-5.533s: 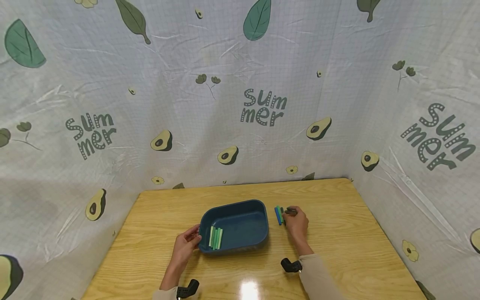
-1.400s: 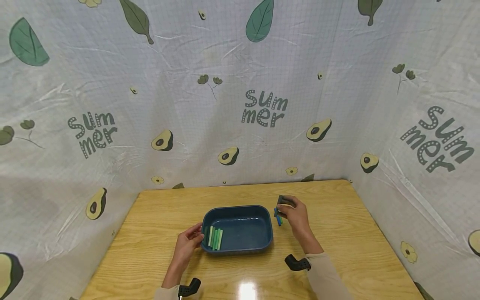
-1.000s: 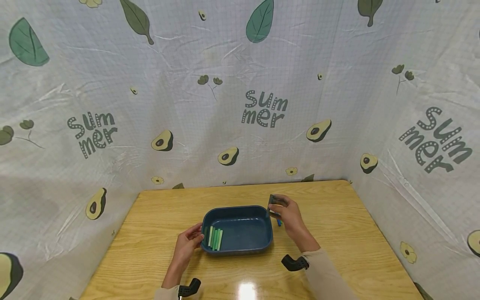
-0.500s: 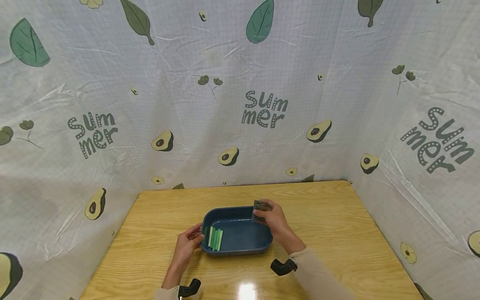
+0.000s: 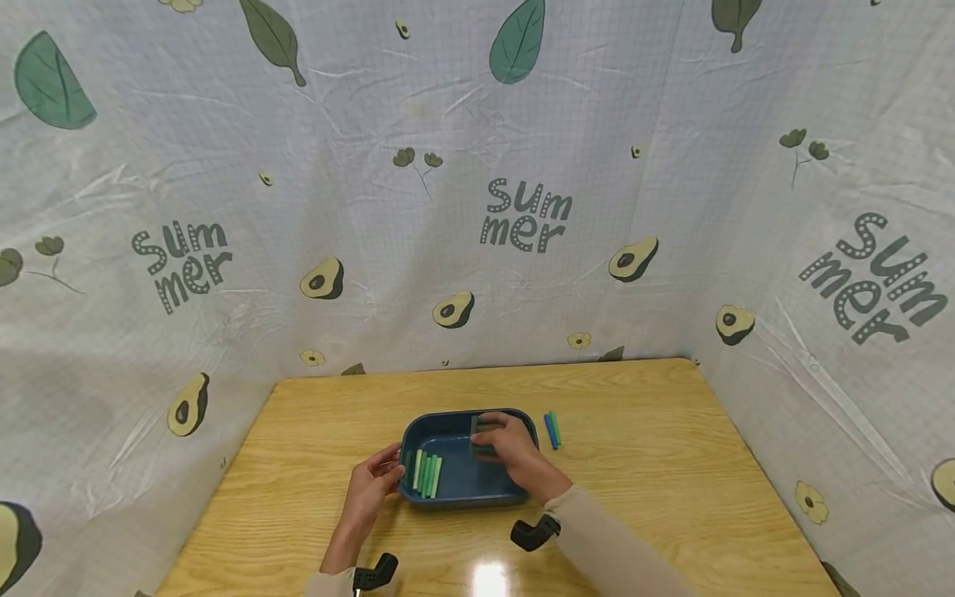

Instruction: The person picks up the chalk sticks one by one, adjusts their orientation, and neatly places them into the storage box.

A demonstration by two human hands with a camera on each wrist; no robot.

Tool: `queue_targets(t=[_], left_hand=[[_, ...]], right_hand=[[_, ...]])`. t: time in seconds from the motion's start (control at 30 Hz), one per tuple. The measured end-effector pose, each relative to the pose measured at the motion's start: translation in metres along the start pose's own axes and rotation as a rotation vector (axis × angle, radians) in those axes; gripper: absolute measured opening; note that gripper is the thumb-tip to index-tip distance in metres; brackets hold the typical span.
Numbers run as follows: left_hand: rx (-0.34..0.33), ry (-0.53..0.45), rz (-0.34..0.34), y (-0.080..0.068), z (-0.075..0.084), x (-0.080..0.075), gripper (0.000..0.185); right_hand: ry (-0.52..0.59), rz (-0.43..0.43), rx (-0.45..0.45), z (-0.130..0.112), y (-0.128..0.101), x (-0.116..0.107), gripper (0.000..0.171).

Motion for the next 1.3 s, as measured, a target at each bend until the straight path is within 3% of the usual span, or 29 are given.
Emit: queue_targets(t=[0.3, 0.63, 1.1, 1.3], left_hand=[[-0.002, 0.015, -0.009, 0.002, 0.001, 0.000, 0.045], [0.020, 0.001, -0.025, -0.018, 0.030, 0.003, 0.045], [0.010, 0.020, -0.009, 0.000, 0.002, -0.001, 0.046], [-0.003, 0.020, -0.004, -0.001, 0.000, -0.001, 0.046]], right_hand=[[-0.032, -0.053, 0.057, 0.019, 0.015, 0.017, 0.052], [-0.078, -0.070, 0.138, 0.035, 0.022, 0.033, 0.052], [-0.183, -0.052, 0.183, 0.048, 0.026, 0.042, 0.044], [-0.192, -0.049, 0.189, 0.055, 0.027, 0.042, 0.045]])
Point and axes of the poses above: each hand's wrist, its own y-axis towards the middle knuckle, its own x-axis out of the palm, z = x × y, the point moved 6 cm from there along y, towards the middle knuckle, and after that the axes turned 1 degree about -x, right-handed, at the moved point
